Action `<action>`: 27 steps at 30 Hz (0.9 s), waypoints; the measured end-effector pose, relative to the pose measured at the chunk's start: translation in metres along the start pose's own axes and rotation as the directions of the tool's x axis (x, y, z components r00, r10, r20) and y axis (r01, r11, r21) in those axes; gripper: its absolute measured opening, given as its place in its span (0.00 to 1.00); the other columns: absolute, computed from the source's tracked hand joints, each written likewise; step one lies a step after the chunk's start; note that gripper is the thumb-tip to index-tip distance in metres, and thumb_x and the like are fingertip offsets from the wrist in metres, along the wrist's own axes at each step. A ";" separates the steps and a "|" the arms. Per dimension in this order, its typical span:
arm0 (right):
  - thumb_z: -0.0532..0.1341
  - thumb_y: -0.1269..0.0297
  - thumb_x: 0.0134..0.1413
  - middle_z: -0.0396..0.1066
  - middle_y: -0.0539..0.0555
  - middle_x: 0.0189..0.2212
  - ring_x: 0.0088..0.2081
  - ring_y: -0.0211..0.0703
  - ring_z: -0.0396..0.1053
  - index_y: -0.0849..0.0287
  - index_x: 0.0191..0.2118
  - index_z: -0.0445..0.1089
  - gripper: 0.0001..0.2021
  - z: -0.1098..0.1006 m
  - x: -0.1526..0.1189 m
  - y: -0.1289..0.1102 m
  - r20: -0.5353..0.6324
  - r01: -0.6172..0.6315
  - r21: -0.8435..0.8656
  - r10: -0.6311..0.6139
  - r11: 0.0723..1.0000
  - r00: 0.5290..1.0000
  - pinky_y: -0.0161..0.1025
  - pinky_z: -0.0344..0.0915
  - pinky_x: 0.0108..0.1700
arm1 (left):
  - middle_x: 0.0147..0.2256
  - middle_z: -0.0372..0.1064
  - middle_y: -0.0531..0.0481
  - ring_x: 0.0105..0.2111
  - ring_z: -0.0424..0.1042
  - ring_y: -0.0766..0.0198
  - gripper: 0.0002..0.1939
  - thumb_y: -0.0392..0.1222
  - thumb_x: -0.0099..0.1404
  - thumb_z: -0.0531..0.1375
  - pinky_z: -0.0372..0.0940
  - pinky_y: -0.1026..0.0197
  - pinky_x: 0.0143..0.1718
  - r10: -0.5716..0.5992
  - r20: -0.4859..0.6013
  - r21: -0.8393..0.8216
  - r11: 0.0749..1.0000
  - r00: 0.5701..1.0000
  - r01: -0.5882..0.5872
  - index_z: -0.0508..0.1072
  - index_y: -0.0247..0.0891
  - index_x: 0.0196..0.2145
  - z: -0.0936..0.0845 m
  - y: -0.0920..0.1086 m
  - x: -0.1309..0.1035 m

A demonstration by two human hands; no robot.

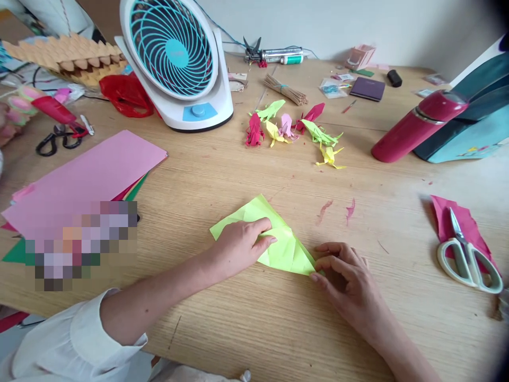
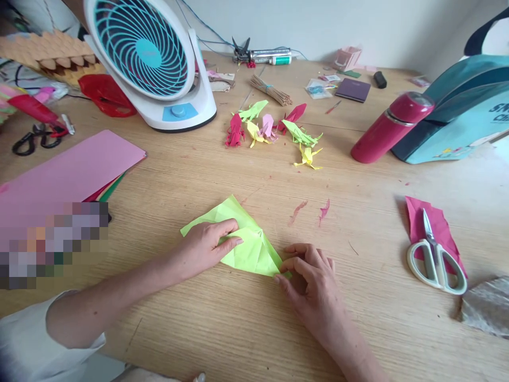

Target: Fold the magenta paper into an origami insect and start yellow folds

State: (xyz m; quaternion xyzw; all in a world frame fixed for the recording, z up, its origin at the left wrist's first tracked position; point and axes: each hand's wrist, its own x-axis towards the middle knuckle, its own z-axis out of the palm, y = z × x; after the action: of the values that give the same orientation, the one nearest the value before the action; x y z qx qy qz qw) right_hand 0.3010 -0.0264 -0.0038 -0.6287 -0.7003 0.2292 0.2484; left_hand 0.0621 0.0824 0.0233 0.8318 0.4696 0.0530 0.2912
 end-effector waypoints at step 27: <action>0.61 0.61 0.60 0.68 0.56 0.48 0.50 0.50 0.68 0.54 0.35 0.73 0.05 -0.004 0.002 0.010 0.028 0.005 -0.007 -0.005 1.000 1.000 0.50 0.63 0.50 | 0.34 0.68 0.48 0.35 0.70 0.58 0.07 0.36 0.72 0.51 0.65 0.57 0.37 0.120 -0.079 0.296 0.951 0.990 -0.091 0.63 0.38 0.34 0.015 0.003 -0.020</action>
State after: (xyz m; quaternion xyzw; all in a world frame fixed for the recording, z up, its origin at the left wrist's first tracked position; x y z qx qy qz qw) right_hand 0.3108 -0.0229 -0.0069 -0.6245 -0.7061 0.2350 0.2369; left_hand 0.0588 0.0591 0.0164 0.8860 0.4406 0.0386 0.1393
